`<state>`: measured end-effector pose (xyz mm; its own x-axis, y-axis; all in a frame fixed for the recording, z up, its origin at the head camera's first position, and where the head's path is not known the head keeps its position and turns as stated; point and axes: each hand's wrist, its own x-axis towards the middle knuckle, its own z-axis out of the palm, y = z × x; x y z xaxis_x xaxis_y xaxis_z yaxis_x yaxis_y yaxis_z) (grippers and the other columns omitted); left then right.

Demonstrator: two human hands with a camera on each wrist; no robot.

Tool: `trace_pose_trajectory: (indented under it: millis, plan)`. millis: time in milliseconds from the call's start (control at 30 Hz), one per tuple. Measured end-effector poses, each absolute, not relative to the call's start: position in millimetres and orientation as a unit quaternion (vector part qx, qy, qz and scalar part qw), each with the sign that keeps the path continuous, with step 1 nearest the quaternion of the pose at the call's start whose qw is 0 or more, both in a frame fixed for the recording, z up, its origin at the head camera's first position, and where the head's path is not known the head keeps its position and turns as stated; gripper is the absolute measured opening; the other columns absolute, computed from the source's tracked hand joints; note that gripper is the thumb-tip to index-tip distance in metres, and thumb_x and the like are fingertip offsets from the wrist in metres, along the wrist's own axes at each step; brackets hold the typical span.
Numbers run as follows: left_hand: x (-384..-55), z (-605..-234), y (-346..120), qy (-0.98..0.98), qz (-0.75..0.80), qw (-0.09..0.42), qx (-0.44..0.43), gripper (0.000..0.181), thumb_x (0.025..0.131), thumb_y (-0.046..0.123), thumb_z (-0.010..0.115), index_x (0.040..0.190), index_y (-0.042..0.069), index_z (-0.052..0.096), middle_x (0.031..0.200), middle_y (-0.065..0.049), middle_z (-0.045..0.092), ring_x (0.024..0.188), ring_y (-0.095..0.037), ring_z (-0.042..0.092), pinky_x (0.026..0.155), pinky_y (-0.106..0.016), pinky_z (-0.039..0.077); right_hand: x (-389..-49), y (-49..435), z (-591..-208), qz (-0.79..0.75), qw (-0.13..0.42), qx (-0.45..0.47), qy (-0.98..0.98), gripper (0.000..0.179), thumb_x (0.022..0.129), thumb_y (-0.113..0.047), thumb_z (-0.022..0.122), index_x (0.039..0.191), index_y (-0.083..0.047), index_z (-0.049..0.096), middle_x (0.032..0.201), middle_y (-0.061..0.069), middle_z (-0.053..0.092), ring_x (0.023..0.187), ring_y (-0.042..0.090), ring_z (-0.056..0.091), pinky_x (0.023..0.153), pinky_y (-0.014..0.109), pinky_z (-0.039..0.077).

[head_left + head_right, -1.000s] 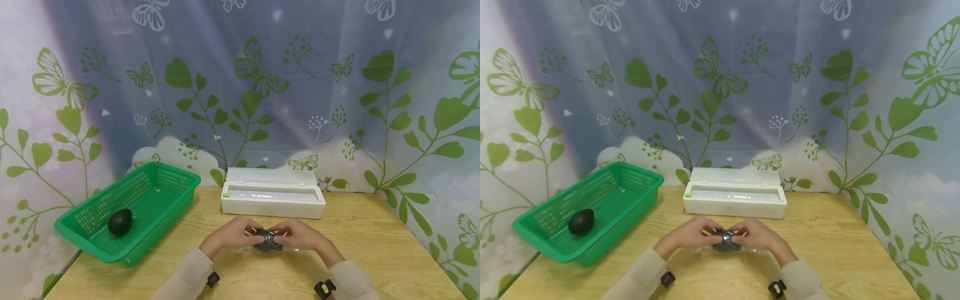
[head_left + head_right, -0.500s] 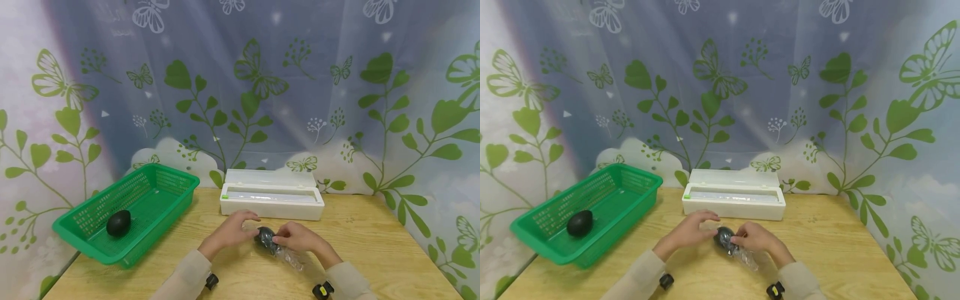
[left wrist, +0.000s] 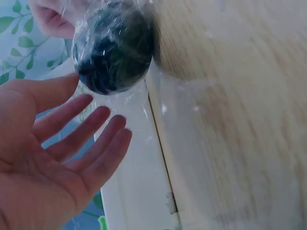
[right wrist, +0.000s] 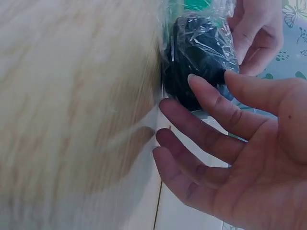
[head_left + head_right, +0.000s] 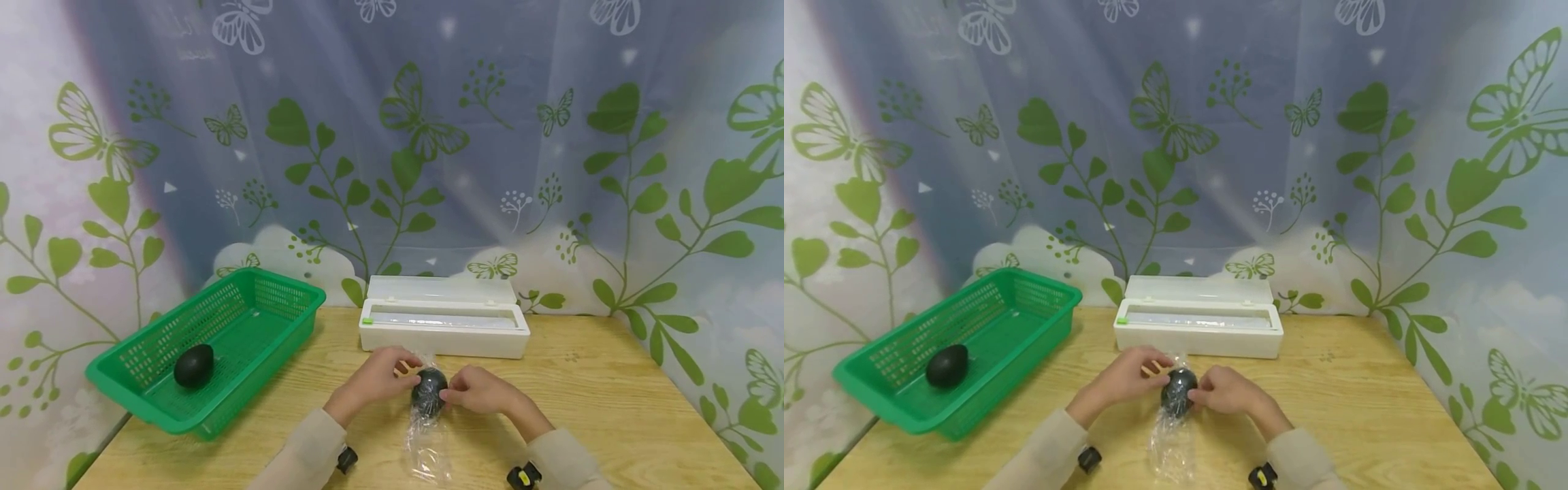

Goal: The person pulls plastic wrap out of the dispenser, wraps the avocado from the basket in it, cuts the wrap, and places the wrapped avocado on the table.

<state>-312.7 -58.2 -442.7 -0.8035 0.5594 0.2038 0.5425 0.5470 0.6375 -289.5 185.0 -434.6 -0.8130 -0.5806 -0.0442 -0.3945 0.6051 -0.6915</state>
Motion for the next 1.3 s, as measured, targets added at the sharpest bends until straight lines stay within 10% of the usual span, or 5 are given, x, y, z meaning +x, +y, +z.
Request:
trace_pose_trajectory:
  millis: [267,433,800,1033,1300]
  plan:
    - [-316,-447,-59,0.869,0.368,0.044,0.328,0.034,0.094,0.021,0.077,0.124,0.005,0.072,0.125,-0.012,0.072,0.106,-0.028,0.071,0.084,-0.024,0.06,-293,188,-434,-0.38,0.06,-0.266,0.884,0.028,0.088,-0.017,0.082,0.108,-0.003,0.068,0.106,0.012,0.07,0.091,0.026,0.067,0.073,0.031,0.06]
    - [-316,-450,-58,0.866,0.376,0.058,0.325,0.037,0.093,0.024,0.078,0.125,0.005,0.069,0.125,-0.011,0.07,0.11,-0.028,0.069,0.088,-0.029,0.061,-297,188,-442,-0.4,0.104,-0.341,0.844,0.064,0.094,-0.015,0.076,0.149,0.002,0.048,0.151,0.029,0.049,0.129,0.052,0.054,0.099,0.052,0.059]
    - [-316,-453,-58,0.859,0.392,0.119,0.306,0.072,0.091,0.027,0.081,0.149,0.001,0.047,0.129,-0.013,0.07,0.119,-0.029,0.068,0.097,-0.032,0.06,-301,189,-447,-0.377,0.125,-0.331,0.856,0.082,0.087,-0.021,0.085,0.146,0.016,0.042,0.138,0.031,0.056,0.104,0.03,0.07,0.087,0.035,0.063]
    - [-313,-452,-58,0.857,0.381,0.137,0.318,0.048,0.09,0.029,0.082,0.132,0.009,0.066,0.133,-0.009,0.063,0.122,-0.03,0.063,0.098,-0.031,0.059,-300,196,-442,-0.386,0.149,-0.316,0.854,0.068,0.086,-0.021,0.085,0.137,0.011,0.053,0.133,0.026,0.06,0.101,0.026,0.071,0.082,0.023,0.059]
    - [-313,-448,-58,0.832,0.421,0.175,0.315,0.061,0.09,0.022,0.082,0.14,0.012,0.049,0.136,-0.014,0.063,0.114,-0.025,0.071,0.093,-0.027,0.059,-301,198,-437,-0.426,0.156,-0.329,0.828,0.066,0.083,-0.019,0.087,0.134,0.004,0.053,0.133,0.024,0.058,0.1,0.023,0.067,0.083,0.027,0.06]
